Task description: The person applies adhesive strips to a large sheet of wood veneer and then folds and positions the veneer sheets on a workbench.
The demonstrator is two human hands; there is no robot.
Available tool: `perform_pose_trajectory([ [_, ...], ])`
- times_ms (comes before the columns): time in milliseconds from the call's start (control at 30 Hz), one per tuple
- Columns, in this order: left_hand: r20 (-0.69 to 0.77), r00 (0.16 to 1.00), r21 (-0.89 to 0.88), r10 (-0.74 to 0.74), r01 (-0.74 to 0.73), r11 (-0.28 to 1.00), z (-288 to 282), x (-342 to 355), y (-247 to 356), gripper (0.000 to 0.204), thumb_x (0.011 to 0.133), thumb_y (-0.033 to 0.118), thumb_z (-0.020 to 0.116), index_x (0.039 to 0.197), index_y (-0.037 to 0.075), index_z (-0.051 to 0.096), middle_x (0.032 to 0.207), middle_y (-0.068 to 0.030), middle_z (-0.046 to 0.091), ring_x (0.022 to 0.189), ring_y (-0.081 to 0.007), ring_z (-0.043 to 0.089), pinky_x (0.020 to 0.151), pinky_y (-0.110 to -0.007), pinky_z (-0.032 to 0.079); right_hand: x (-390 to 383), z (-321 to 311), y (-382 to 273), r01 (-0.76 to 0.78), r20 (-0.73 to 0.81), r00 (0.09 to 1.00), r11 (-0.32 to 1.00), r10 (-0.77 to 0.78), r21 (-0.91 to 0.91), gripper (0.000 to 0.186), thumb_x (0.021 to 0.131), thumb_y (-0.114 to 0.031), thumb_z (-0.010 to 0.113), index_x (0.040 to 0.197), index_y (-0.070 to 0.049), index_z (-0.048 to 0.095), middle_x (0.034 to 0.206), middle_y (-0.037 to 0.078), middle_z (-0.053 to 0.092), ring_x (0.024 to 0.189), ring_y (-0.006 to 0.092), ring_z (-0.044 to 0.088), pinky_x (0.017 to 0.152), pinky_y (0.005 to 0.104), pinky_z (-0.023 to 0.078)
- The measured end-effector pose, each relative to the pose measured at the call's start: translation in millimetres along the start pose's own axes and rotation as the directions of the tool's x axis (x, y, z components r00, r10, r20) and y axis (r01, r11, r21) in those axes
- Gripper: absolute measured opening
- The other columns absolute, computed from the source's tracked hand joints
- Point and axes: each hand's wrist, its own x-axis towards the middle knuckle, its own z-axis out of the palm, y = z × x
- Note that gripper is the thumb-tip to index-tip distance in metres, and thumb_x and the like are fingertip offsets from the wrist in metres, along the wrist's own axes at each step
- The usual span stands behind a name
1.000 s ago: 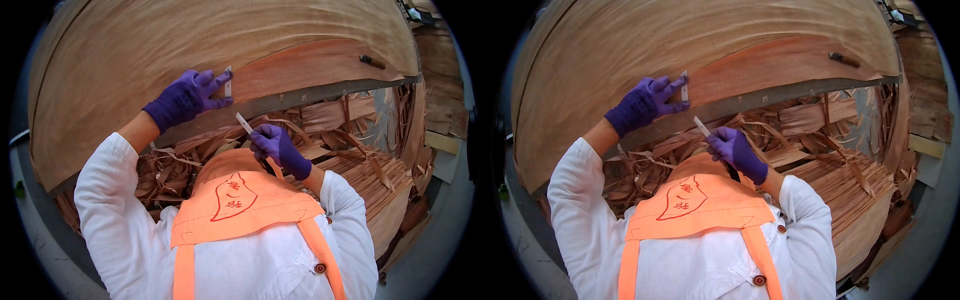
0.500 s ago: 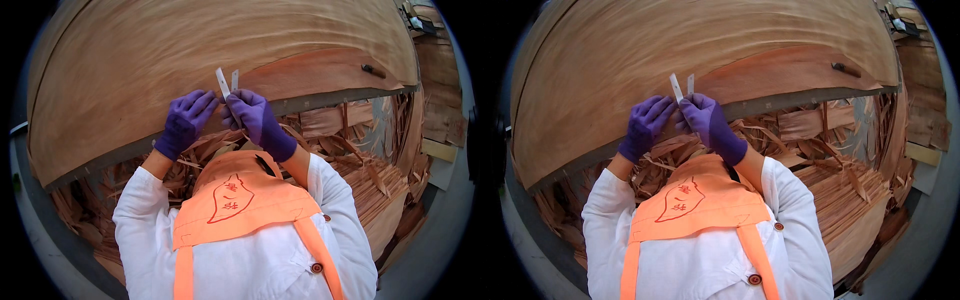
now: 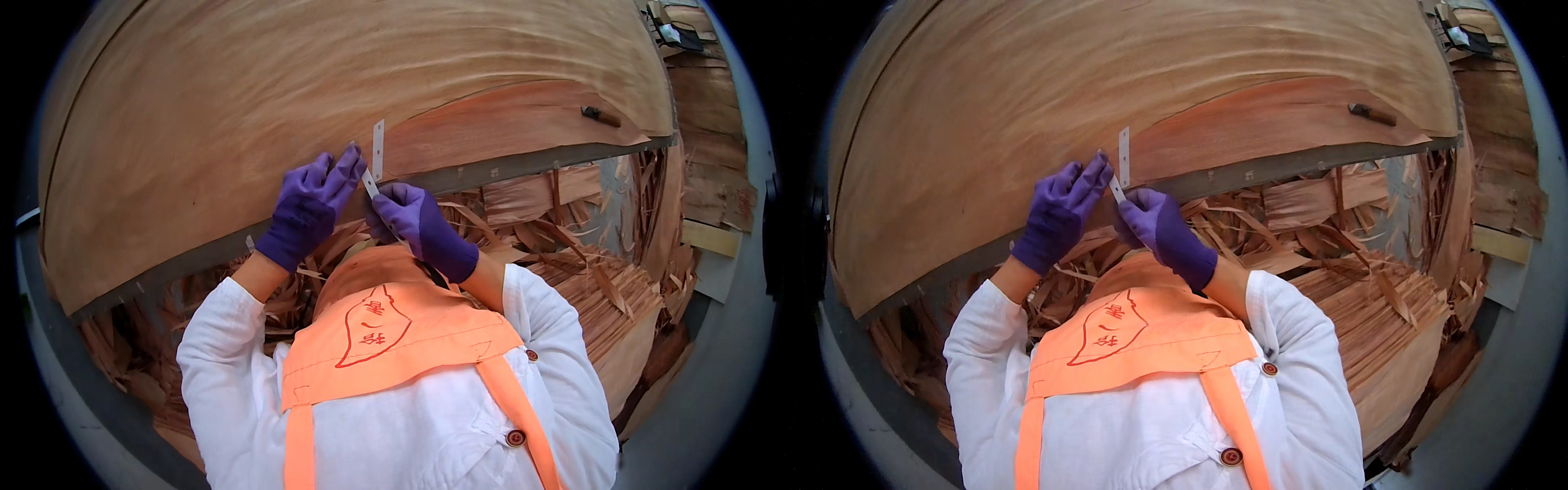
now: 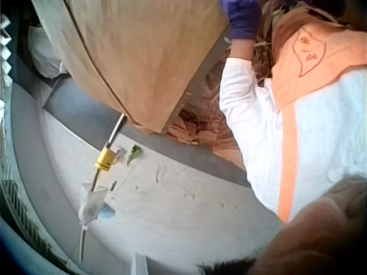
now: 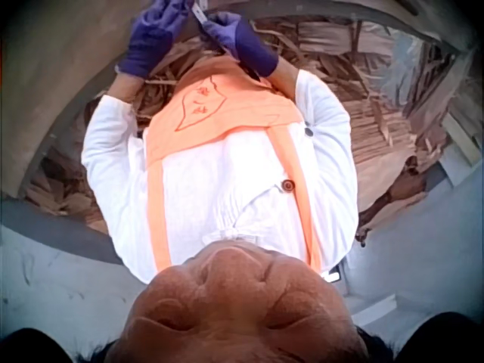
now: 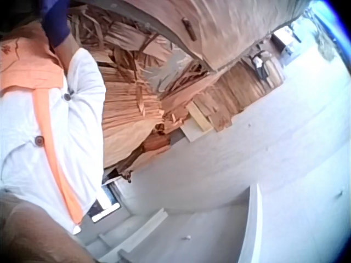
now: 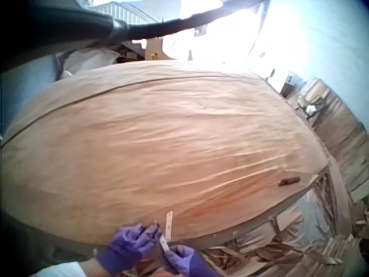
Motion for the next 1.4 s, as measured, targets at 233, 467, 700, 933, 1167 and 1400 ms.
perform_pose_trajectory([
  [233,-0.001,1.000,0.070,0.014,-0.014,0.997,3,1,3,0.044,0.077,0.011,0.050,0.120,0.011,0.054,0.132,-0.0055,0.044,0.104,-0.0251,0.048,0.076,-0.035,0.045,-7,-31,-12,0.319,0.084,0.924,0.627,-0.374,-0.711,0.016,0.088,-0.015,0.055,0.090,0.000,0.058,0.070,0.003,0.059,0.058,0.0093,0.054,0.052,0.0246,0.044],
  [467,0.031,0.999,0.071,-0.013,0.011,0.997,-2,6,6,0.041,0.076,0.012,0.052,0.117,0.010,0.056,0.130,-0.0068,0.046,0.105,-0.0259,0.049,0.080,-0.038,0.045,-18,-66,-56,0.173,0.082,0.983,0.691,-0.162,-0.702,0.014,0.088,-0.014,0.055,0.089,0.000,0.059,0.068,0.003,0.057,0.057,0.0079,0.054,0.052,0.0229,0.045],
  [700,-0.109,0.993,-0.098,-0.034,0.023,0.995,-4,64,79,0.041,0.074,0.020,0.059,0.112,0.006,0.057,0.127,-0.0120,0.048,0.114,-0.0284,0.047,0.092,-0.042,0.040,-51,-157,-79,0.228,0.126,0.970,0.955,-0.206,-0.190,0.020,0.091,-0.017,0.052,0.101,0.000,0.055,0.078,0.004,0.060,0.063,0.0086,0.055,0.058,0.0220,0.047],
  [933,-0.106,0.957,-0.136,-0.272,0.257,0.957,40,137,130,0.056,0.076,0.029,0.060,0.124,0.006,0.047,0.132,-0.0165,0.042,0.124,-0.0332,0.039,0.103,-0.048,0.028,-58,-198,-112,0.219,0.150,0.970,0.959,-0.194,-0.180,0.021,0.092,-0.018,0.051,0.104,0.000,0.054,0.079,0.004,0.060,0.064,0.0084,0.057,0.057,0.0215,0.047],
  [1167,-0.067,0.940,-0.172,-0.336,0.321,0.931,33,150,131,0.056,0.079,0.030,0.058,0.127,0.004,0.044,0.132,-0.0173,0.042,0.124,-0.0340,0.038,0.103,-0.048,0.027,-44,-211,-120,0.159,0.185,0.975,0.971,-0.126,-0.176,0.019,0.092,-0.017,0.051,0.102,-0.001,0.055,0.075,0.002,0.058,0.061,0.0079,0.052,0.056,0.0222,0.044],
  [1400,-0.136,0.917,-0.129,-0.376,0.360,0.924,36,163,128,0.043,0.077,0.021,0.059,0.117,0.004,0.054,0.122,-0.0132,0.051,0.117,-0.0304,0.045,0.097,-0.046,0.034,-25,-181,-143,0.279,0.228,0.946,0.936,-0.229,-0.215,0.019,0.092,-0.018,0.051,0.099,-0.001,0.056,0.075,0.002,0.058,0.062,0.0061,0.052,0.056,0.0200,0.043],
])
